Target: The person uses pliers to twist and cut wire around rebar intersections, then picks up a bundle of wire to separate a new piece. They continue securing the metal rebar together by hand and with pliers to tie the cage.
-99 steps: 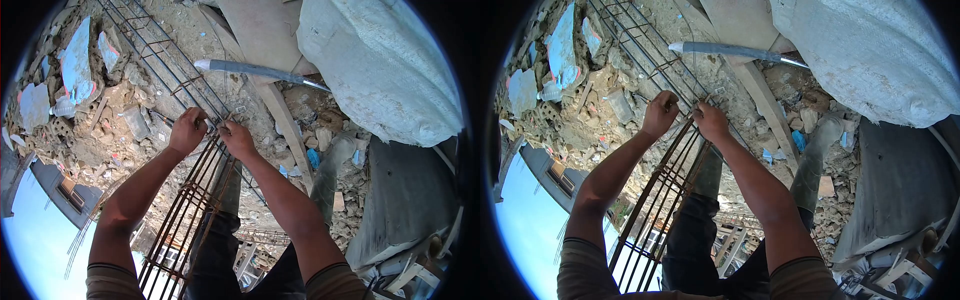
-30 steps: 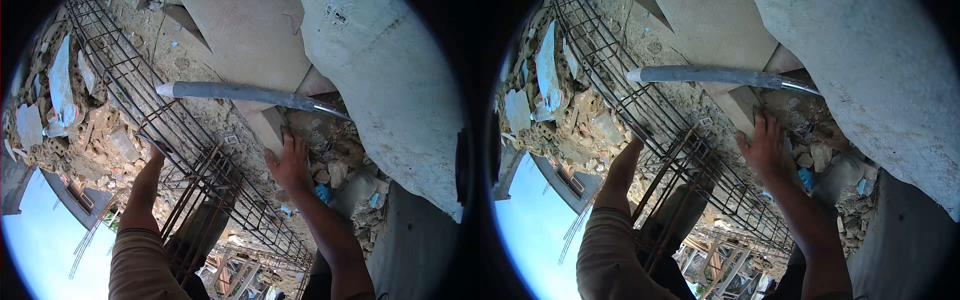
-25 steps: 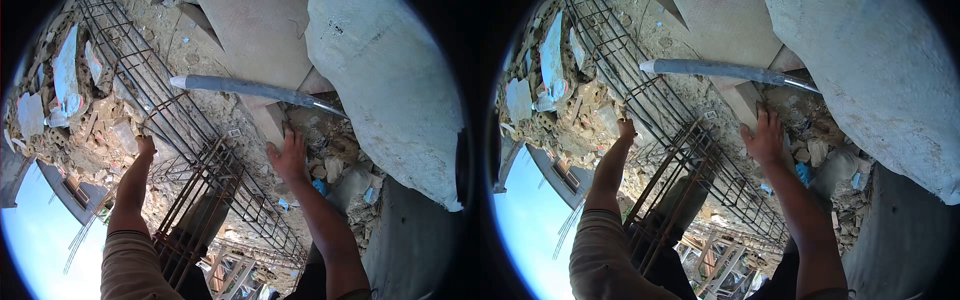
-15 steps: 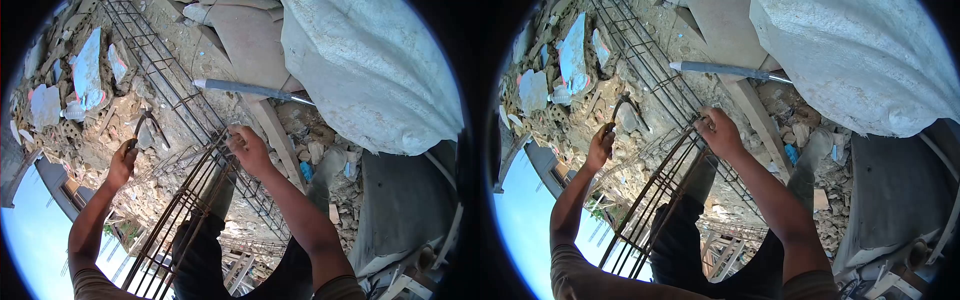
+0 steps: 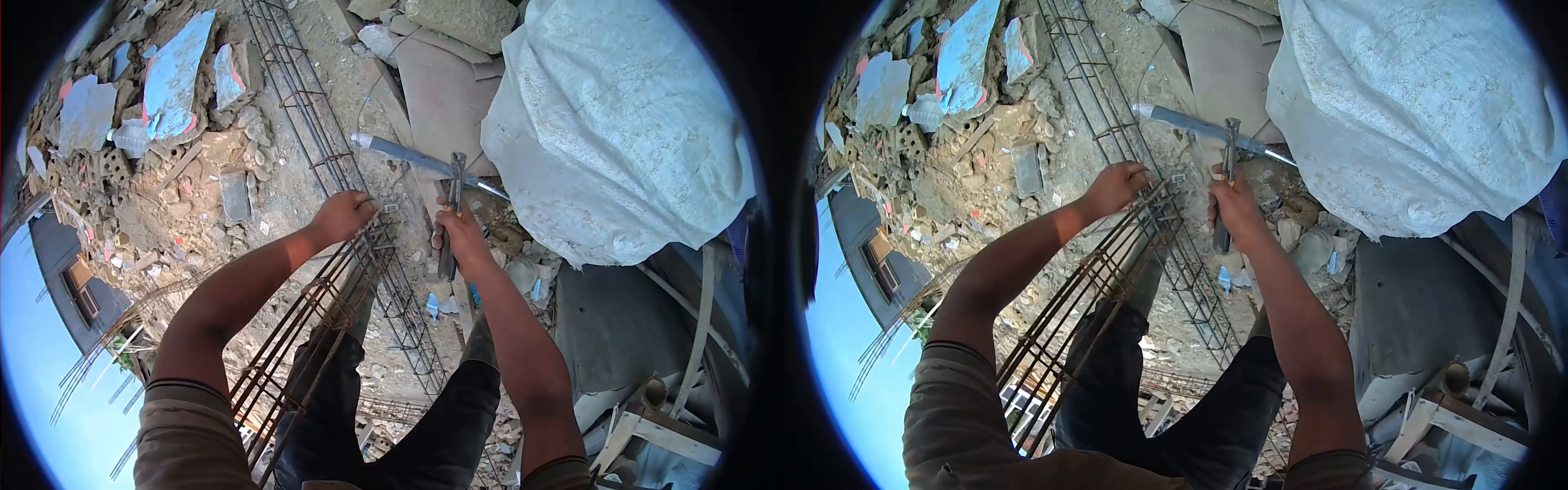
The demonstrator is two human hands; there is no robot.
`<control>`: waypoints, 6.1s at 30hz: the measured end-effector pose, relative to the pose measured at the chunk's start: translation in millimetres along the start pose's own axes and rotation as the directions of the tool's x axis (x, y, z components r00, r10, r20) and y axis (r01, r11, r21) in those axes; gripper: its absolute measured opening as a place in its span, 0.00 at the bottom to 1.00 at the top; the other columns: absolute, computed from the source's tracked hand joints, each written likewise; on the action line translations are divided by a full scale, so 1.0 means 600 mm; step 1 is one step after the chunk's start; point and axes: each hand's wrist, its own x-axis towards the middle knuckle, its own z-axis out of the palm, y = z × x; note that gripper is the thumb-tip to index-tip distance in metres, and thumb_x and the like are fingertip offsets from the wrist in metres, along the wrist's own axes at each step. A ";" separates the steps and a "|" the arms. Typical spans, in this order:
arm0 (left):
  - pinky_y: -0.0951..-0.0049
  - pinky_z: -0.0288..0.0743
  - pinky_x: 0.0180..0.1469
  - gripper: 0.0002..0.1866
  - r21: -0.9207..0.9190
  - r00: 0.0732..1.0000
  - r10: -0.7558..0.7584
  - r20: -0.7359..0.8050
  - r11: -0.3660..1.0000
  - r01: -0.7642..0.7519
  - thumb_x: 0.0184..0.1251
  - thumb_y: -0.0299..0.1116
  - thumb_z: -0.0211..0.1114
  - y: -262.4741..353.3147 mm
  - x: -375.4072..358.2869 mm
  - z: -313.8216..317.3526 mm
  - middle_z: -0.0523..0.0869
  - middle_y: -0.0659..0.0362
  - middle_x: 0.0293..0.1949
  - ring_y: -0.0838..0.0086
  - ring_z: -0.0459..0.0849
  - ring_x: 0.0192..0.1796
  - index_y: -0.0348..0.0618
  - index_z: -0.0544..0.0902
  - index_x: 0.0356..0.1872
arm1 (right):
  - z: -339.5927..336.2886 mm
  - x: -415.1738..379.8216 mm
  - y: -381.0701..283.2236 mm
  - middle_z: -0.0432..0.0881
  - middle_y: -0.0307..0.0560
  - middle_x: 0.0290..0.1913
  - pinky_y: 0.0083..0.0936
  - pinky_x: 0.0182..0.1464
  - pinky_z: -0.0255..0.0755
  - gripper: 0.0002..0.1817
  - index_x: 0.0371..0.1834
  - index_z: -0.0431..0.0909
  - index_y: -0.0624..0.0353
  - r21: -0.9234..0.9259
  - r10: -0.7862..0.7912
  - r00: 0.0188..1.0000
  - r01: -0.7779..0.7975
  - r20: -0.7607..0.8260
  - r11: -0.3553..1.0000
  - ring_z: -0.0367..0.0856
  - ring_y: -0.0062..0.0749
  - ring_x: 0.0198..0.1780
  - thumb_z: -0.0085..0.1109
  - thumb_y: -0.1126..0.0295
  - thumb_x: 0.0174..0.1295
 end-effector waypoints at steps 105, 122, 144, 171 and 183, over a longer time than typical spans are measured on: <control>0.60 0.75 0.52 0.19 -0.383 0.966 -0.174 0.191 0.893 0.237 0.71 0.47 0.63 -0.281 0.014 0.163 0.87 0.46 0.42 0.56 0.85 0.46 0.38 0.87 0.45 | 0.071 0.195 -0.002 0.67 0.63 0.72 0.48 0.67 0.70 0.38 0.79 0.59 0.52 -0.568 0.106 0.853 0.428 0.511 -0.703 0.77 0.62 0.63 0.57 0.76 0.62; 0.57 0.75 0.54 0.20 -0.274 0.977 -0.133 0.168 0.945 0.176 0.71 0.49 0.62 -0.290 0.019 0.166 0.86 0.46 0.44 0.51 0.84 0.49 0.42 0.87 0.46 | 0.054 0.235 0.014 0.61 0.65 0.75 0.49 0.76 0.58 0.38 0.79 0.53 0.63 -0.605 0.060 0.809 0.485 0.585 -0.631 0.68 0.61 0.70 0.53 0.76 0.64; 0.58 0.75 0.56 0.20 -0.285 0.974 -0.143 0.173 0.940 0.188 0.72 0.50 0.62 -0.298 0.022 0.168 0.87 0.45 0.45 0.50 0.84 0.51 0.43 0.87 0.47 | 0.078 0.271 0.035 0.80 0.47 0.49 0.45 0.56 0.71 0.17 0.55 0.73 0.54 -0.391 0.060 0.702 0.463 0.710 -0.795 0.79 0.39 0.51 0.59 0.64 0.64; 0.59 0.75 0.60 0.22 -0.268 0.975 -0.174 0.141 0.941 0.206 0.71 0.54 0.62 -0.288 0.010 0.169 0.87 0.51 0.52 0.53 0.84 0.56 0.48 0.87 0.52 | 0.051 0.199 -0.015 0.80 0.54 0.40 0.43 0.39 0.78 0.38 0.73 0.60 0.53 -0.875 0.470 0.802 0.469 0.368 -0.117 0.85 0.45 0.38 0.66 0.65 0.60; 0.58 0.76 0.57 0.21 -0.239 0.986 -0.116 0.119 0.961 0.142 0.72 0.53 0.62 -0.294 0.017 0.169 0.87 0.50 0.49 0.52 0.84 0.53 0.45 0.87 0.48 | 0.033 0.166 0.038 0.81 0.56 0.51 0.40 0.39 0.80 0.40 0.80 0.54 0.45 -0.758 0.746 0.570 -0.300 0.344 0.579 0.86 0.43 0.43 0.56 0.73 0.63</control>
